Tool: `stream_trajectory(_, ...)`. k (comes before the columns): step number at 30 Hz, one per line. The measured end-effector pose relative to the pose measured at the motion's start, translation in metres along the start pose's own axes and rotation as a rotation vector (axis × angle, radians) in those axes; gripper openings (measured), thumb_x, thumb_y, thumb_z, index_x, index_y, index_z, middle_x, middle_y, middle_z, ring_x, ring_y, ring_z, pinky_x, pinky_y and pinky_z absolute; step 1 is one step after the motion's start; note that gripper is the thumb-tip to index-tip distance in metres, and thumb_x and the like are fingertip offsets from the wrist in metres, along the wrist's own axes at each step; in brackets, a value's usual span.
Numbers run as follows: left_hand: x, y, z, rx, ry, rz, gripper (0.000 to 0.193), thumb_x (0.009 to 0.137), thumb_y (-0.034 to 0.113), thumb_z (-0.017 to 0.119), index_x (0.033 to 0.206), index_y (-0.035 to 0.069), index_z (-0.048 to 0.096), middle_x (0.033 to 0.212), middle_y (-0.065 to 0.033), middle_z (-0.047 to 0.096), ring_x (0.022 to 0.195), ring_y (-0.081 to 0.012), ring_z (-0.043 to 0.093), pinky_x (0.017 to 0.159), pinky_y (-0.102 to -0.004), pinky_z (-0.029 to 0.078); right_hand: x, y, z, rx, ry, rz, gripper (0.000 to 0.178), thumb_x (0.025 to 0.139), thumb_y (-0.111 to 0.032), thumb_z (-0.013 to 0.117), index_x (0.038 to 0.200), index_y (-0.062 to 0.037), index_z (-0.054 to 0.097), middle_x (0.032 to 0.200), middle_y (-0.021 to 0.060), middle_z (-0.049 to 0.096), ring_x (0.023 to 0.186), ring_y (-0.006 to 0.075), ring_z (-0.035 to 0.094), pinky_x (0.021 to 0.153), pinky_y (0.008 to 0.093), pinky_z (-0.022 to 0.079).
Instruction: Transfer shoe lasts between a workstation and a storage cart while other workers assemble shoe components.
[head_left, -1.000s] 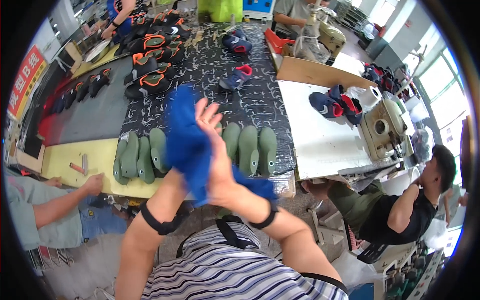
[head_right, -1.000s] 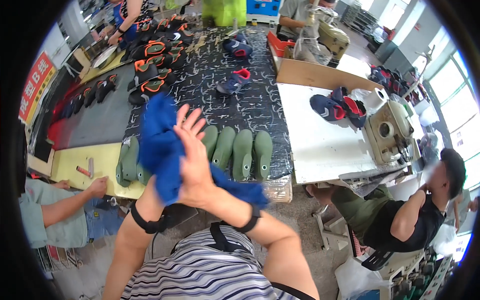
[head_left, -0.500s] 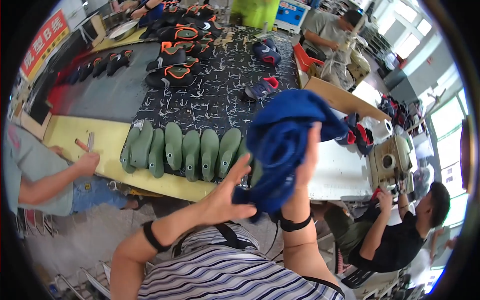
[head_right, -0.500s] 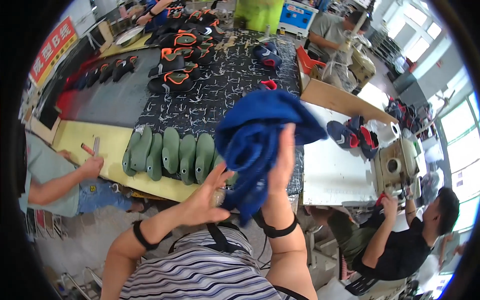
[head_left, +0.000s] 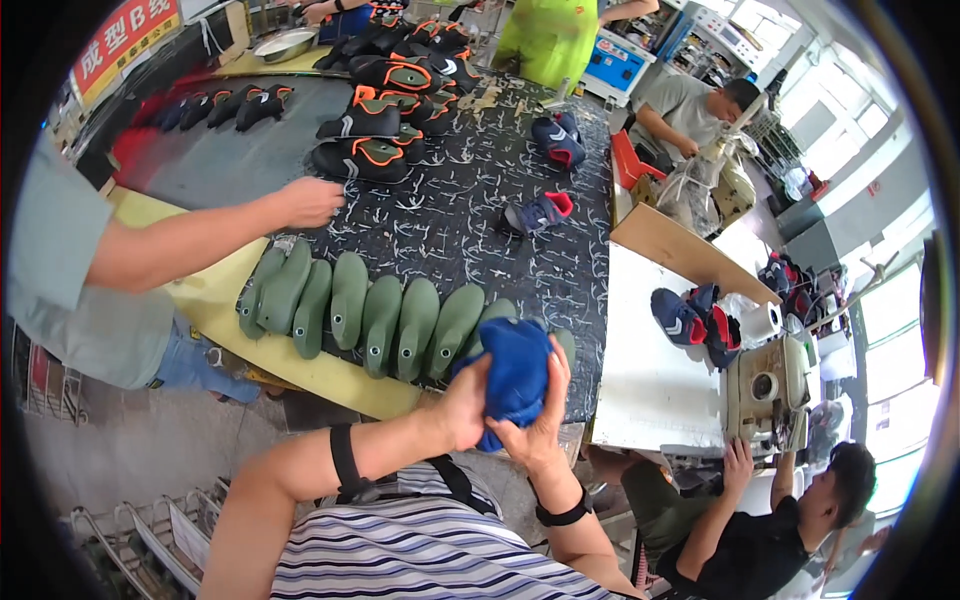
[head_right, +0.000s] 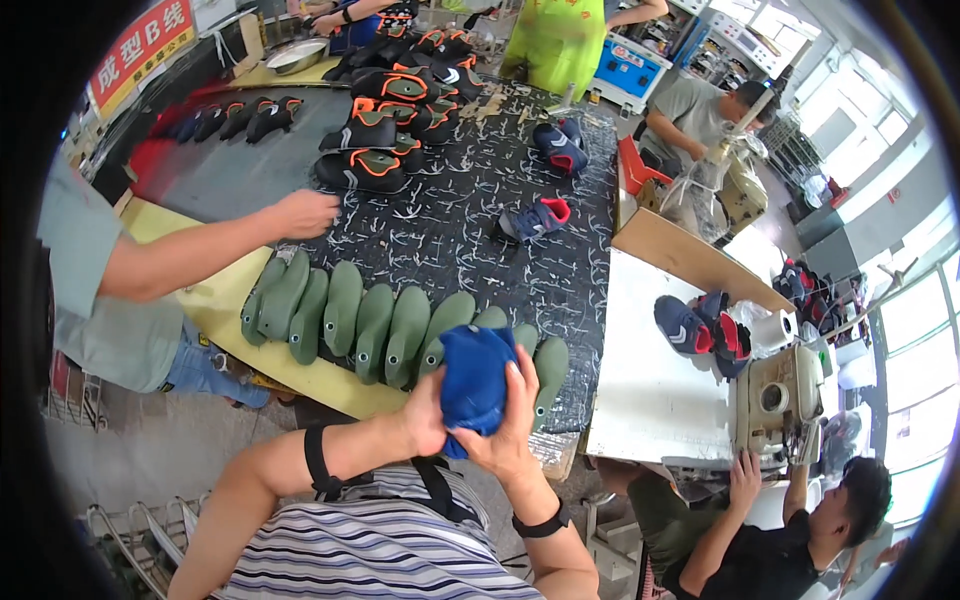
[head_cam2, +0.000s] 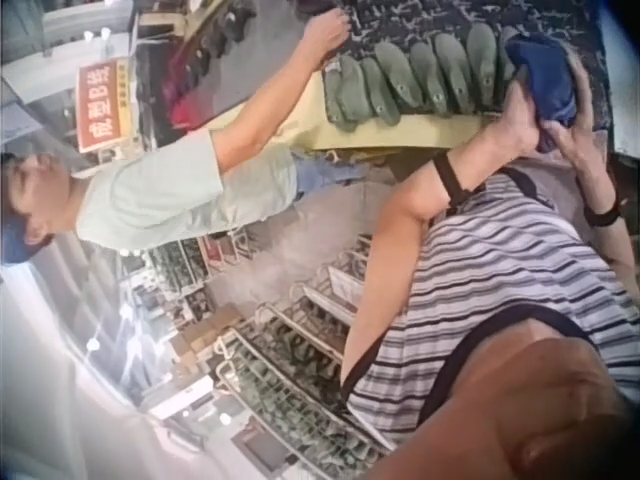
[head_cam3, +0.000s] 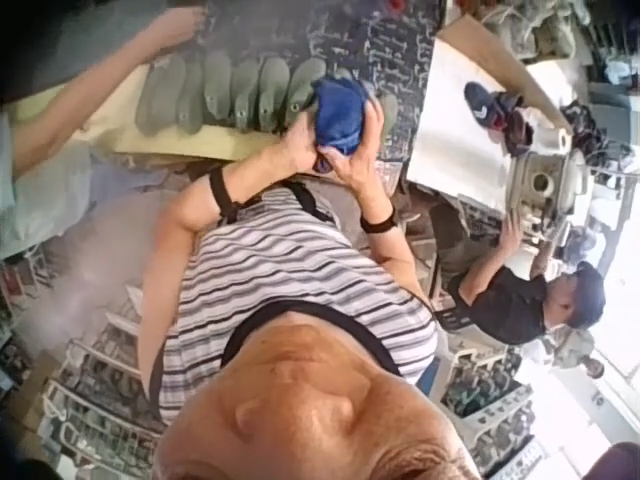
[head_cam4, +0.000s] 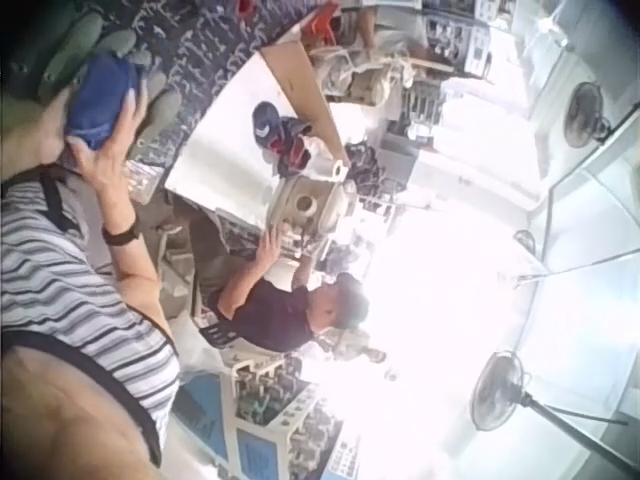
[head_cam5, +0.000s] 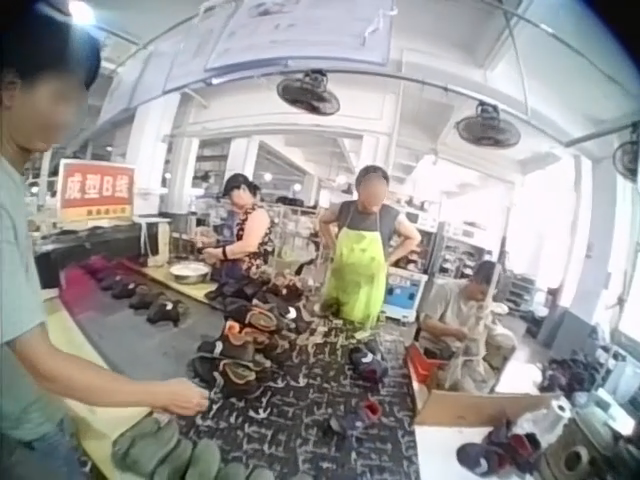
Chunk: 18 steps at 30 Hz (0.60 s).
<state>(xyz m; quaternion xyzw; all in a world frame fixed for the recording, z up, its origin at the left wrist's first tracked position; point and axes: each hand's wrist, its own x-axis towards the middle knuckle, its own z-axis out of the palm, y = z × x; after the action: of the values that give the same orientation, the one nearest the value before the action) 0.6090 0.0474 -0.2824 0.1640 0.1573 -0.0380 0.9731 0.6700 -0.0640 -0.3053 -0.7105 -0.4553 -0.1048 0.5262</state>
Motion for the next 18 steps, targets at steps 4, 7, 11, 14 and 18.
stream_trajectory(4,0.004,-0.012,0.003,0.256,-0.314,-0.093,0.041,0.093,0.030,0.035,0.125,0.003,0.039,0.122,-0.0067,0.046,0.111,-0.0130,0.045,0.097,-0.0293,0.035,-0.008,0.022,-0.008,-0.055,0.343,-0.132,0.067,0.064,-0.023,0.074,0.117,0.0021,0.040,0.103,0.0206,0.052,0.090,0.0333,0.054,0.084,0.0409,0.042)
stream_trajectory(7,-0.009,-0.015,0.015,1.007,-0.568,0.127,0.070,0.089,0.035,0.047,0.136,-0.002,0.010,0.142,-0.0221,0.004,0.132,-0.0254,0.008,0.106,-0.0332,0.010,0.015,0.047,-0.044,0.121,0.475,0.339,0.043,0.074,-0.004,0.064,0.113,0.0021,0.049,0.104,0.0116,0.056,0.094,0.0215,0.053,0.086,0.0375,0.041)
stream_trajectory(11,-0.018,0.001,0.014,0.950,-0.798,-0.062,0.063,0.086,0.031,0.054,0.131,-0.003,0.028,0.133,-0.0218,0.030,0.118,-0.0239,0.036,0.096,-0.0325,0.030,0.037,0.069,-0.125,-0.660,0.689,-0.003,0.035,0.077,-0.010,0.064,0.109,0.0017,0.053,0.104,0.0148,0.058,0.093,0.0240,0.053,0.084,0.0332,0.041)
stream_trajectory(14,-0.044,0.034,-0.024,0.754,-0.518,-0.047,0.057,0.085,0.022,0.057,0.131,0.001,0.031,0.124,-0.0142,0.047,0.102,-0.0153,0.052,0.091,-0.0280,0.038,0.031,0.080,-0.136,-0.834,0.438,-0.023,0.041,0.077,-0.023,0.060,0.107,0.0038,0.054,0.099,0.0192,0.058,0.088,0.0281,0.057,0.079,0.0357,0.045)
stream_trajectory(18,-0.097,0.041,-0.099,0.661,-0.060,0.272,0.057,0.085,0.032,0.054,0.129,0.000,0.036,0.114,-0.0075,0.053,0.089,-0.0130,0.055,0.074,-0.0240,0.042,0.020,0.084,-0.109,-0.975,-0.471,0.312,0.069,0.075,-0.051,0.059,0.106,0.0103,0.053,0.093,0.0324,0.056,0.083,0.0357,0.059,0.072,0.0427,0.048)
